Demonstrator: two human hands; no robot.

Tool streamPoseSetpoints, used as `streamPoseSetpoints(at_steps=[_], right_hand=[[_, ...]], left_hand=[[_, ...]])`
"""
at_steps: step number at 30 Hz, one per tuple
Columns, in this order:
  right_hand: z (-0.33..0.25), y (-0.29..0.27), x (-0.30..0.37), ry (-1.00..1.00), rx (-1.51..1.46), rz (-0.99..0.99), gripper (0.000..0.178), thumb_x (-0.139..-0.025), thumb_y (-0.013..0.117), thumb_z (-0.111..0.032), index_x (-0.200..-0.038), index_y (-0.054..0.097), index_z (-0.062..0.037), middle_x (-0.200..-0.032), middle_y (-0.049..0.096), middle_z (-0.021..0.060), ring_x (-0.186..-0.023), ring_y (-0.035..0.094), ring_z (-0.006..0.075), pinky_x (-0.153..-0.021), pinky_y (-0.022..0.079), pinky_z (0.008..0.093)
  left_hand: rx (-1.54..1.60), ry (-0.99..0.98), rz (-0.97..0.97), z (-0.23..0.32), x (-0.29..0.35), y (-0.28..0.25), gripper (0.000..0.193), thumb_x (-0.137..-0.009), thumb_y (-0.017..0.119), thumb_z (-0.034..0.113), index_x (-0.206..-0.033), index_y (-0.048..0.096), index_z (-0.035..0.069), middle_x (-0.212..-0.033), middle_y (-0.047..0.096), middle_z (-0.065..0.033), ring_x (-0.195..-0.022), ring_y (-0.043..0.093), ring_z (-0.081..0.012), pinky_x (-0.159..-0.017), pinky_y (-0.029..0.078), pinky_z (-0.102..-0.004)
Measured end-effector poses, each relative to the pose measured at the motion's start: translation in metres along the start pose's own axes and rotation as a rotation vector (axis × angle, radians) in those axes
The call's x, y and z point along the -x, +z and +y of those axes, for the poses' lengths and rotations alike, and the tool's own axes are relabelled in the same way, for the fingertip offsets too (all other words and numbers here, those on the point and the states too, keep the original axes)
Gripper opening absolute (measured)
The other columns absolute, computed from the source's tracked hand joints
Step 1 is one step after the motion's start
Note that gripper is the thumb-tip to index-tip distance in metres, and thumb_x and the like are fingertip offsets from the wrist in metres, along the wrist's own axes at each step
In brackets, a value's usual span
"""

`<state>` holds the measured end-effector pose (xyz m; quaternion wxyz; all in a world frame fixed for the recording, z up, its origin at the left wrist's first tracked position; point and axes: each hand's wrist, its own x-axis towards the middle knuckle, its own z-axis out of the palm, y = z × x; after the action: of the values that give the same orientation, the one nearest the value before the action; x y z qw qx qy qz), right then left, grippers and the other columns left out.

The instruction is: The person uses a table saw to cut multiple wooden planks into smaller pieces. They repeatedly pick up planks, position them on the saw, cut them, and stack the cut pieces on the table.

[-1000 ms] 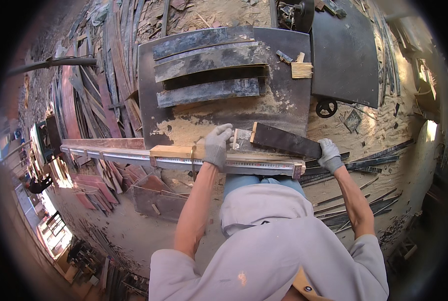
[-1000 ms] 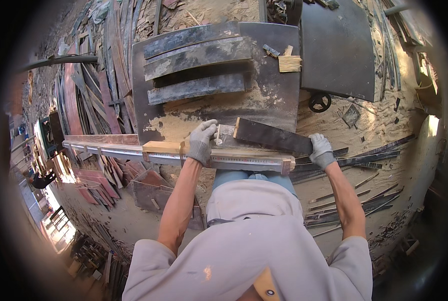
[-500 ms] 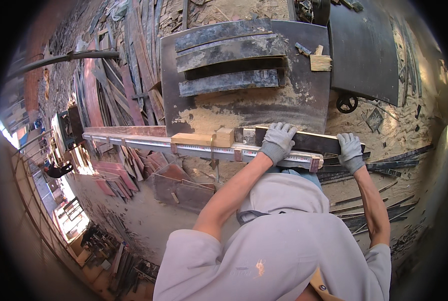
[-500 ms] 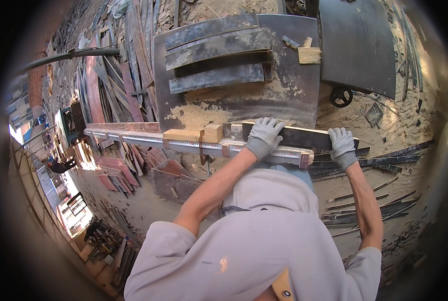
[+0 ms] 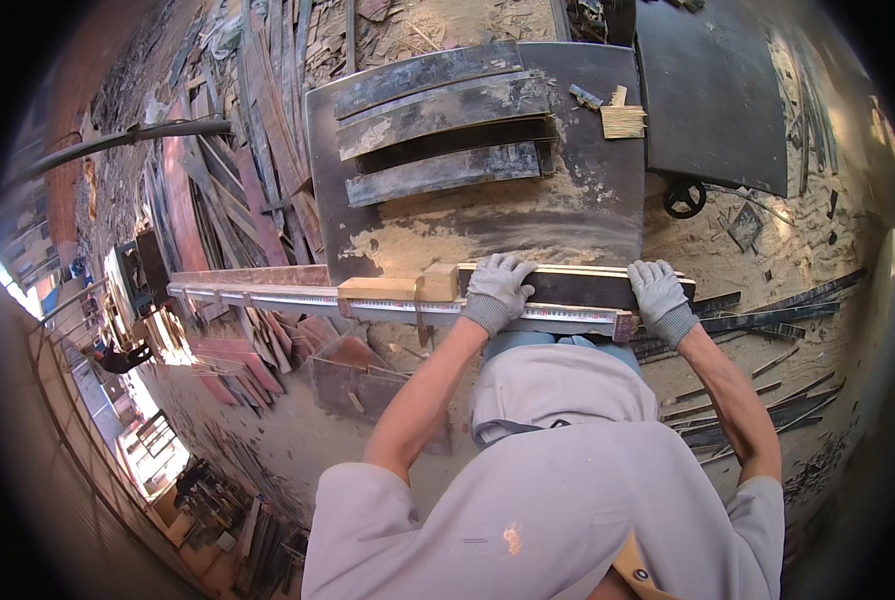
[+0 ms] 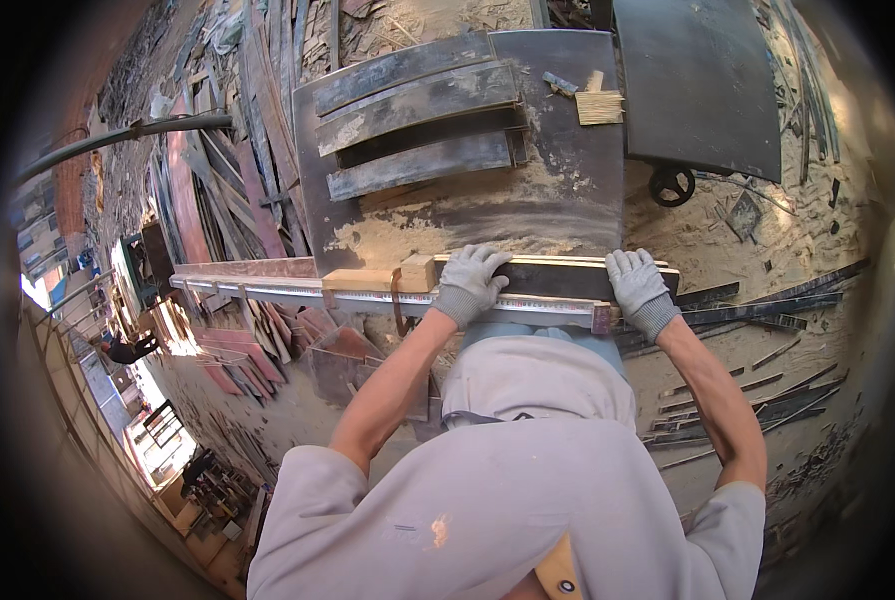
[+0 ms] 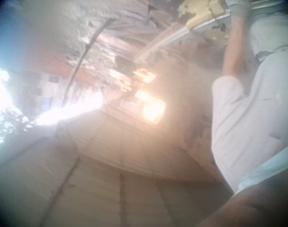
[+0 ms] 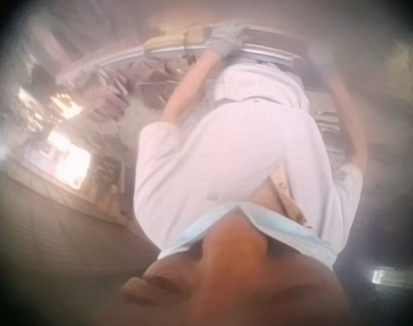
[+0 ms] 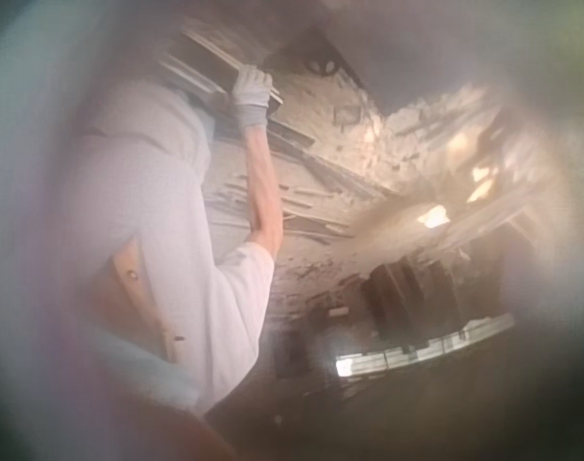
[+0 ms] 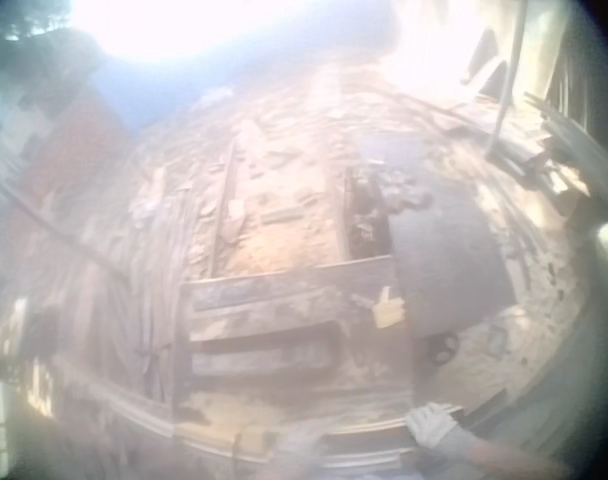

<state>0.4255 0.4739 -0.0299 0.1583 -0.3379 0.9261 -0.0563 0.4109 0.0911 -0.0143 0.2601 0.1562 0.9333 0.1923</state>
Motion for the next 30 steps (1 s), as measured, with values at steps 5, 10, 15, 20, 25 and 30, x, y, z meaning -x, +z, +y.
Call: streamPoseSetpoints(at_steps=[5, 10, 15, 20, 25, 30], right_hand=[[0.018, -0.02, 0.016, 0.148, 0.042, -0.361, 0.109, -0.079, 0.087, -0.032, -0.165, 0.032, 0.0056, -0.169, 0.044, 0.023, -0.15, 0.048, 0.0397, -0.127, 0.029, 0.0625], [0.028, -0.002, 0.019, 0.263, -0.089, -0.133, 0.051, -0.081, 0.076, -0.014, -0.128, 0.059, -0.0022, -0.114, 0.063, 0.0155, -0.107, 0.064, 0.0351, -0.089, 0.054, 0.0461], [0.022, 0.022, 0.012, 0.413, -0.087, -0.374, 0.067, -0.066, 0.091, -0.017, -0.123, 0.057, -0.0039, -0.115, 0.063, 0.0161, -0.106, 0.065, 0.0363, -0.091, 0.057, 0.048], [0.041, 0.003, -0.018, 0.335, -0.093, -0.284, 0.054, -0.073, 0.087, -0.015, -0.119, 0.061, -0.0037, -0.114, 0.064, 0.0157, -0.108, 0.066, 0.0336, -0.092, 0.057, 0.0443], [0.071, -0.014, -0.058, 0.318, -0.063, -0.214, 0.05, -0.077, 0.083, -0.015, -0.12, 0.061, -0.0034, -0.113, 0.064, 0.0153, -0.107, 0.065, 0.0327, -0.092, 0.056, 0.0419], [0.113, -0.026, -0.075, 0.19, 0.022, 0.171, 0.066, -0.082, 0.074, -0.013, -0.143, 0.055, 0.0047, -0.131, 0.064, 0.0213, -0.119, 0.064, 0.0369, -0.101, 0.052, 0.0444]], left_hand=[[0.025, 0.032, 0.081, -0.03, 0.001, -0.005, 0.042, -0.092, 0.078, 0.028, -0.133, 0.073, 0.02, -0.13, 0.071, -0.0063, -0.125, 0.063, -0.0327, -0.108, 0.049, -0.0483], [0.007, 0.024, 0.093, -0.039, 0.011, -0.008, 0.043, -0.091, 0.078, 0.024, -0.133, 0.072, 0.017, -0.127, 0.071, -0.0086, -0.124, 0.064, -0.034, -0.109, 0.048, -0.0497], [-0.055, 0.169, 0.184, 0.0, 0.013, 0.018, 0.075, -0.097, 0.071, 0.049, -0.158, 0.052, 0.01, -0.153, 0.057, -0.0159, -0.147, 0.049, -0.0382, -0.13, 0.029, -0.0582], [-0.086, 0.173, 0.237, 0.011, -0.021, 0.024, 0.072, -0.099, 0.067, 0.055, -0.154, 0.057, 0.01, -0.147, 0.06, -0.0153, -0.143, 0.051, -0.0368, -0.128, 0.029, -0.0577], [-0.074, 0.147, 0.242, -0.003, -0.07, -0.005, 0.064, -0.099, 0.068, 0.051, -0.148, 0.062, 0.011, -0.139, 0.063, -0.0149, -0.133, 0.055, -0.0362, -0.122, 0.035, -0.0554], [-0.076, 0.121, 0.298, -0.015, -0.116, -0.039, 0.057, -0.096, 0.07, 0.043, -0.144, 0.065, 0.013, -0.133, 0.066, -0.0126, -0.128, 0.06, -0.0352, -0.117, 0.04, -0.0537]])
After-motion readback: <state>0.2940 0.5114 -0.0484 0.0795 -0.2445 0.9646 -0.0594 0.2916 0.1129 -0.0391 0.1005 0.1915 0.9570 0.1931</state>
